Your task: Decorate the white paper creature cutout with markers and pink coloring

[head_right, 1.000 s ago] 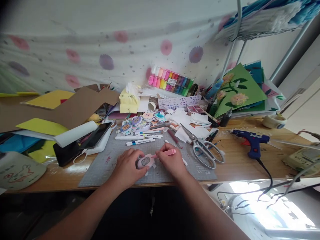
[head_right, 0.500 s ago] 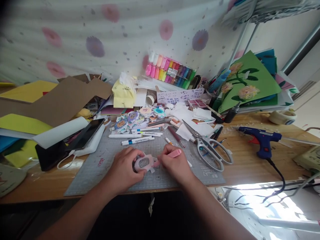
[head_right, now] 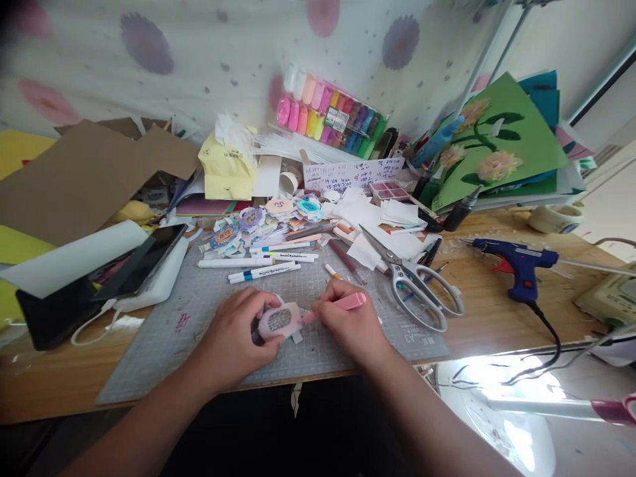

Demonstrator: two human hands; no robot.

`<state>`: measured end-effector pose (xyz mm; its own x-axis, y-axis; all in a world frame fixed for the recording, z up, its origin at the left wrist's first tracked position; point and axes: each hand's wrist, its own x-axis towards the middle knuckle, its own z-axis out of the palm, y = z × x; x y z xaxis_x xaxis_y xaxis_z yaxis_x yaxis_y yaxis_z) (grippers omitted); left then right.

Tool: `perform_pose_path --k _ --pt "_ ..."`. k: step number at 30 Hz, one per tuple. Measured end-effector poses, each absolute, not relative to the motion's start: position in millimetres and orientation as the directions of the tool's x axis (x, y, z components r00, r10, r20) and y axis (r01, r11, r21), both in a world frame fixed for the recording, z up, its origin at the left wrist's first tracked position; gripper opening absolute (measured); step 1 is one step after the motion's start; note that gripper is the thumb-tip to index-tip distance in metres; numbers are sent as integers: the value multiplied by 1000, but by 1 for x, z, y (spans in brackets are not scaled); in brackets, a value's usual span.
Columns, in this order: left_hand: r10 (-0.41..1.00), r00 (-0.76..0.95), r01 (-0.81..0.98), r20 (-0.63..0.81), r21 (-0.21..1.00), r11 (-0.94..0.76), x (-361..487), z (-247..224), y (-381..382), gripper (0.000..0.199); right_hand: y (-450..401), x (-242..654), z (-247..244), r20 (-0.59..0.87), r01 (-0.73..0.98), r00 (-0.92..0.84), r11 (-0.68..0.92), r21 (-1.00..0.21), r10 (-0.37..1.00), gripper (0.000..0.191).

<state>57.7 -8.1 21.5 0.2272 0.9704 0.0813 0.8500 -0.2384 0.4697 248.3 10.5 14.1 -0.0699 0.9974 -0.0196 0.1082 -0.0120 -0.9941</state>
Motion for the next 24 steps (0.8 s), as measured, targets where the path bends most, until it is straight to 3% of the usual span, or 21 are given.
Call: perform_pose_path --k 9,14,19,24 --pt "971 223 844 91 480 -239 56 20 -8 25 11 247 12 4 129 -35 8 -992 999 21" --pt "969 226 842 95 481 -244 57 21 -8 26 11 247 14 -11 99 -88 -2 -995 996 21" --pt "968 228 842 106 478 -250 57 22 -9 26 9 249 13 22 187 -170 54 -981 985 20" --pt "967 231 839 106 482 -253 57 20 -9 27 10 246 13 33 197 -13 35 -980 999 20"
